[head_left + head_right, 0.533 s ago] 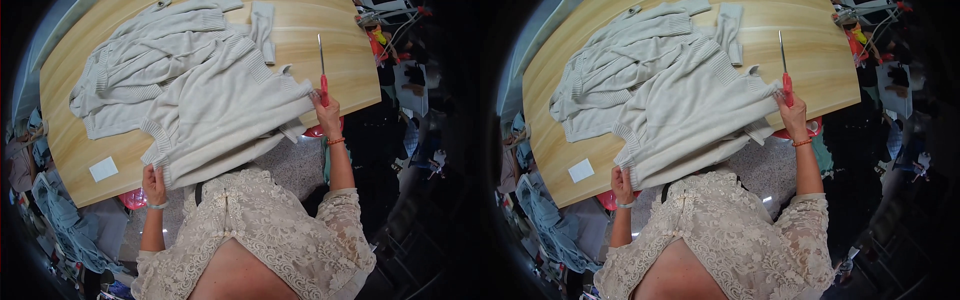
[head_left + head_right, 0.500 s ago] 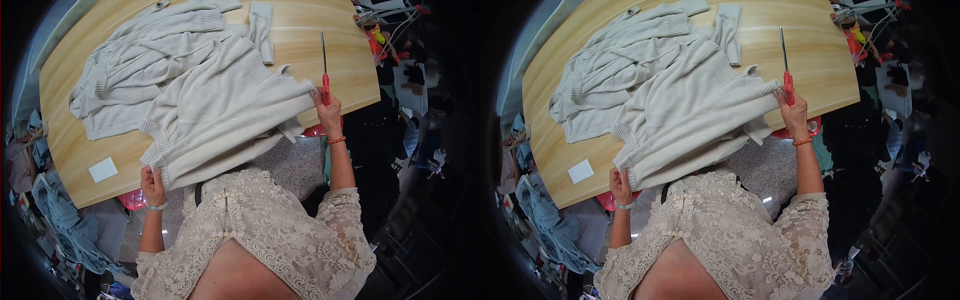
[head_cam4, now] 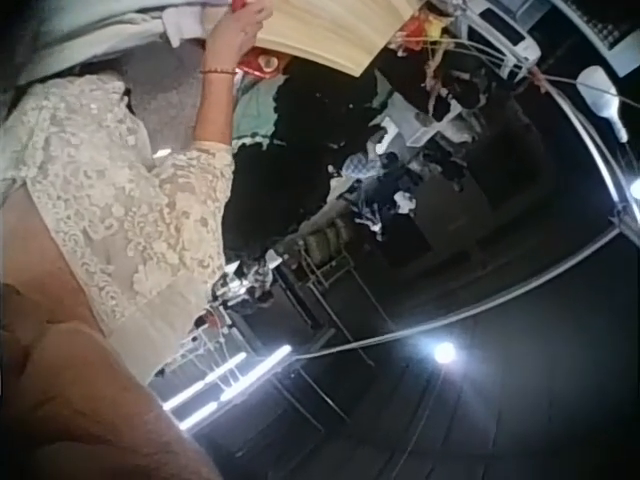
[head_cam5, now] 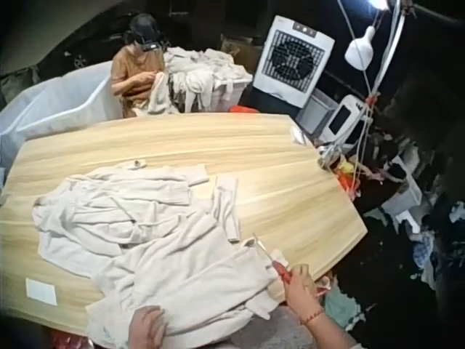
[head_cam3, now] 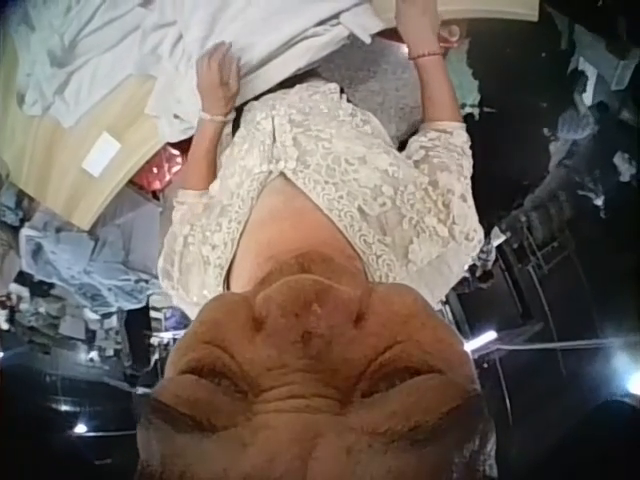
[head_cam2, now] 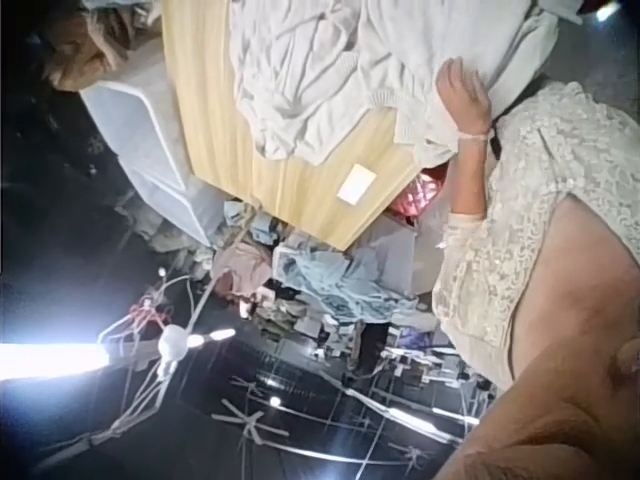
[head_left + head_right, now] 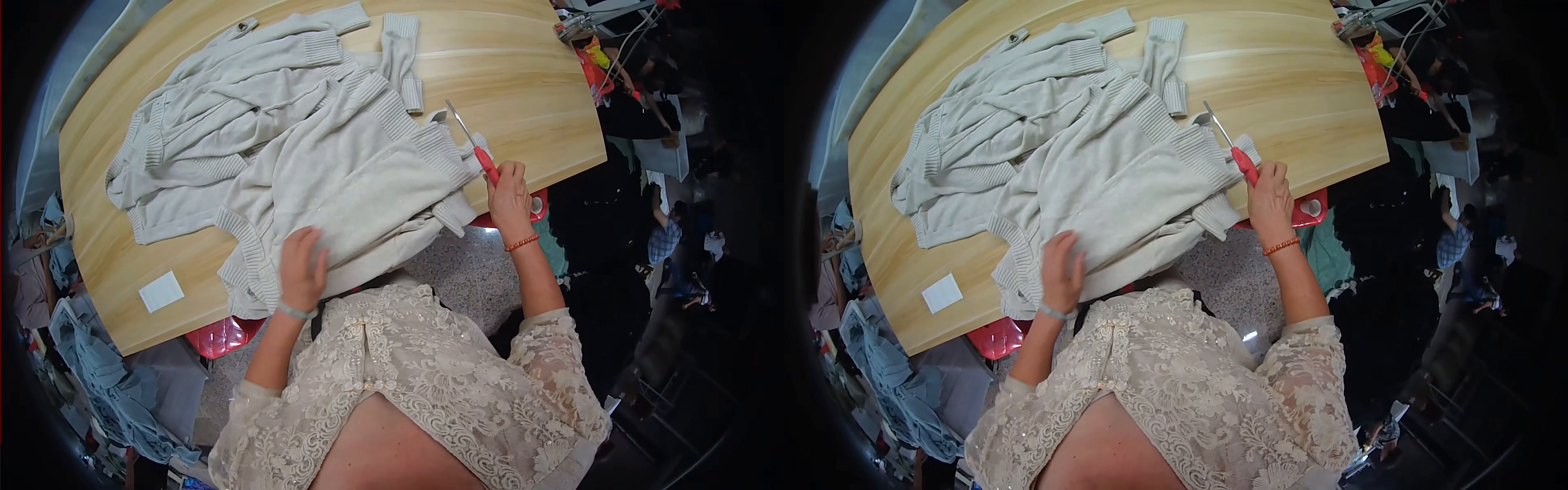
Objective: Cutting a white knit sweater into pieces using scissors.
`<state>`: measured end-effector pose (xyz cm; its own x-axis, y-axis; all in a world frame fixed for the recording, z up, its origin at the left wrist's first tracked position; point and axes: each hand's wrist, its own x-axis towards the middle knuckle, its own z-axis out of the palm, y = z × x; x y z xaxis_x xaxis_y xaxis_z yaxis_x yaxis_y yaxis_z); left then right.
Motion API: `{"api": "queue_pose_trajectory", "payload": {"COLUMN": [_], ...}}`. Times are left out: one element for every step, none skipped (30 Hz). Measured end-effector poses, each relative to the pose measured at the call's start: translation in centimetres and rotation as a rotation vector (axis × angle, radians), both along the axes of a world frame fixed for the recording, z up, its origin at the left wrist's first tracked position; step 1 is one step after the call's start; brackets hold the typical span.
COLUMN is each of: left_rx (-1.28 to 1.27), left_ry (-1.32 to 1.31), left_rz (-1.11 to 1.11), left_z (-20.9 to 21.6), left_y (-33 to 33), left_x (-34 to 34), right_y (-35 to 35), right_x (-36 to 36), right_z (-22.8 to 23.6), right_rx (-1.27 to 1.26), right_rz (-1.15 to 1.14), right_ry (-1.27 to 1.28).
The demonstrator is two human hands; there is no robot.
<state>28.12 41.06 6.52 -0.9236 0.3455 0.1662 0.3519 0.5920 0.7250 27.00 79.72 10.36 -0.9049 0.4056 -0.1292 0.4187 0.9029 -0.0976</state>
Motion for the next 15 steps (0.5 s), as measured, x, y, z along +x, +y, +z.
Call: {"api": "queue_pose_trajectory", "payload": {"left_rx": [0.073,0.096,0.121,0.124,0.128,0.06,-0.007,-0.005,-0.193,-0.378,-0.477,-0.476,-0.46,-0.446,-0.437], "left_ry": [-0.035,0.008,0.049,0.062,0.075,0.076,0.074,0.074,0.023,-0.032,-0.042,-0.05,-0.037,-0.024,0.006], "left_rz": [-0.091,-0.155,-0.222,-0.262,-0.299,-0.326,-0.353,-0.345,-0.388,-0.443,-0.495,-0.494,-0.485,-0.476,-0.451], "left_z": [0.0,-0.1,-0.1,-0.5,-1.4,-2.6,-4.1,-5.3,-6.5,-6.7,-6.9,-7.2,-7.3,-7.4,-7.7], "left_y": [2.5,5.1,7.8,10.3,12.7,15.0,16.8,18.0,18.8,19.6,20.1,20.3,20.3,20.3,20.3], "left_x": [-1.1,-2.4,-3.8,-5.1,-6.3,-7.4,-8.1,-8.4,-8.6,-8.9,-9.1,-9.3,-9.3,-9.2,-9.1], "right_y": [0.0,0.1,0.0,-0.5,-0.8,-1.2,-1.6,-1.5,-1.2,-1.0,-0.8,-0.6,-0.7,-0.8,-1.3], "right_x": [0.4,0.8,1.2,1.4,1.6,1.8,2.1,2.4,2.7,3.1,3.3,3.1,3.1,3.0,2.8], "right_z": [0.3,0.1,0.2,0.9,1.6,2.0,2.4,2.4,2.2,2.4,2.8,3.0,3.2,3.5,3.9], "right_rx": [0.006,-0.077,-0.159,-0.211,-0.203,-0.196,-0.13,-0.126,-0.116,-0.104,-0.118,-0.119,-0.161,-0.204,-0.212], "right_rz": [0.002,0.07,0.135,0.138,0.168,0.2,0.207,0.215,0.263,0.299,0.26,0.263,0.243,0.225,0.226], "right_ry": [0.005,0.108,0.208,0.175,0.093,0.01,-0.03,-0.031,-0.037,-0.047,-0.107,-0.114,-0.187,-0.26,-0.267]}}
